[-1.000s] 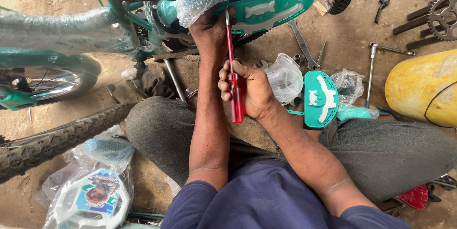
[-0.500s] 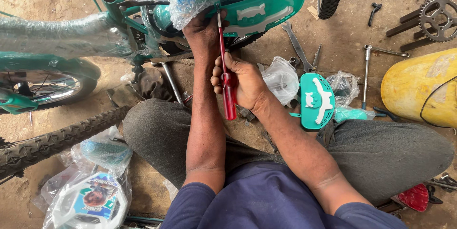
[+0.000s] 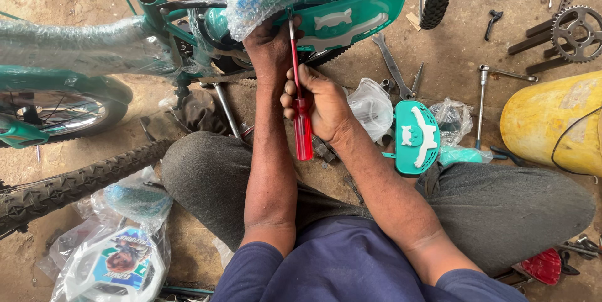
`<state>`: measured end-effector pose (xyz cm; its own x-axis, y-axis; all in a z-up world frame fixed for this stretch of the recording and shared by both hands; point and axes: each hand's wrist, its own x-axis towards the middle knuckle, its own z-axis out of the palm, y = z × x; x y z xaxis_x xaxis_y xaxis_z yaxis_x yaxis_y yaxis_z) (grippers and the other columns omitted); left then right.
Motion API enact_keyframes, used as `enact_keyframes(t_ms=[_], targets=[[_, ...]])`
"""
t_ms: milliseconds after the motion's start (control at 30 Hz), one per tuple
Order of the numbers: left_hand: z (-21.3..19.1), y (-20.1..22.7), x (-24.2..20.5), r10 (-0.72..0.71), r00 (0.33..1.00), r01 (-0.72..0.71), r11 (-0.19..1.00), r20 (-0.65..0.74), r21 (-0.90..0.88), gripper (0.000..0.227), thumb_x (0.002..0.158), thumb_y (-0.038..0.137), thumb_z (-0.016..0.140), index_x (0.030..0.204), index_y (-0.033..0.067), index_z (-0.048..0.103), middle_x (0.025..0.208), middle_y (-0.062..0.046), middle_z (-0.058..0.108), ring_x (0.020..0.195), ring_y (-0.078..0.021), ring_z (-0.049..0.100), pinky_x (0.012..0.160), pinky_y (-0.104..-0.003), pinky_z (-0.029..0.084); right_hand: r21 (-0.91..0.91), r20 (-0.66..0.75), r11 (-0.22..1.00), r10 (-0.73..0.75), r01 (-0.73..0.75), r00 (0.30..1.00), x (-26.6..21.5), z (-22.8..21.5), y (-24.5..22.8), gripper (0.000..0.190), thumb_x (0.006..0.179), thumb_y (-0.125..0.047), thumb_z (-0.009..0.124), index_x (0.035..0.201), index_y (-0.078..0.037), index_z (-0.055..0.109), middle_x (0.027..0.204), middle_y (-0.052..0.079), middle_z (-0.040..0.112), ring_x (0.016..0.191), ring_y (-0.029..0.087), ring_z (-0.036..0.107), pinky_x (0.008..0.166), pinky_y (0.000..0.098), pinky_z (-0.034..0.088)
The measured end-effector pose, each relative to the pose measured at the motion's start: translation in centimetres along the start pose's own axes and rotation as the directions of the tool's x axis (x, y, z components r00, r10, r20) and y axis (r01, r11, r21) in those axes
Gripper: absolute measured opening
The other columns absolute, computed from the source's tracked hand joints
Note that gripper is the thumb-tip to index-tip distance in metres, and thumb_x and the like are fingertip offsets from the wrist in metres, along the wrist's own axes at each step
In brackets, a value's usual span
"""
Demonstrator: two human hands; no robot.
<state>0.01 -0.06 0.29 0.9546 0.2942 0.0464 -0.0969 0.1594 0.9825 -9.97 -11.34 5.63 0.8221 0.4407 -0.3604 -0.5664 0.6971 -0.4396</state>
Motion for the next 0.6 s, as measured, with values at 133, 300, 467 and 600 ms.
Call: enact_keyframes(t_ms=[133, 300, 467, 600], targets=[[-0.1, -0.1, -0.2, 0.018, 1.000, -0.018, 1.000, 0.014, 0.022, 0.028, 0.089, 0.013, 0.082, 0.111, -0.0046, 0.077, 0.079, -0.013, 0.080, 0.068, -0.0151, 0.079, 0.056, -0.027, 0.061, -0.020, 0.003, 0.999, -0.032, 0.032, 0.999, -0.1, -0.1, -0.2, 0.022, 0.102, -0.031, 0.066, 0.103, -0.009, 0.061, 0.085, 0.003, 0.064, 0.075, 0.016, 0.065, 0.058, 0.0312, 0.053], [-0.1, 0.4, -0.4, 0.017, 1.000, -0.017, 1.000, 0.010, 0.004, 0.030, 0.089, 0.013, 0.082, 0.113, -0.0046, 0.076, 0.079, -0.012, 0.079, 0.068, -0.0142, 0.077, 0.055, -0.026, 0.058, -0.069, -0.013, 0.995, -0.068, 0.067, 0.998, 0.6, -0.6, -0.4, 0.020, 0.102, -0.025, 0.067, 0.106, -0.007, 0.060, 0.083, 0.005, 0.063, 0.075, 0.019, 0.065, 0.066, 0.0384, 0.059], [-0.2, 0.6, -0.3, -0.041, 0.999, 0.042, 0.999, 0.010, -0.022, 0.028, 0.088, 0.010, 0.081, 0.111, -0.0052, 0.077, 0.077, -0.010, 0.078, 0.066, -0.0134, 0.076, 0.054, -0.025, 0.057, 0.072, 0.054, 0.996, -0.059, 0.055, 0.997, 0.5, -0.5, -0.3, 0.031, 0.103, -0.027, 0.063, 0.123, -0.003, 0.062, 0.085, 0.005, 0.063, 0.074, 0.019, 0.067, 0.068, 0.0376, 0.059], [-0.1, 1.0, -0.2, 0.058, 0.998, -0.059, 0.997, 0.021, 0.044, 0.024, 0.090, 0.008, 0.081, 0.111, -0.0038, 0.078, 0.079, -0.009, 0.079, 0.067, -0.0124, 0.073, 0.058, -0.025, 0.058, 0.155, 0.155, 0.985, -0.102, 0.078, 0.983, 0.6, -0.2, -1.3, 0.038, 0.107, -0.028, 0.061, 0.136, -0.004, 0.058, 0.082, 0.006, 0.065, 0.066, 0.018, 0.067, 0.060, 0.0342, 0.058]])
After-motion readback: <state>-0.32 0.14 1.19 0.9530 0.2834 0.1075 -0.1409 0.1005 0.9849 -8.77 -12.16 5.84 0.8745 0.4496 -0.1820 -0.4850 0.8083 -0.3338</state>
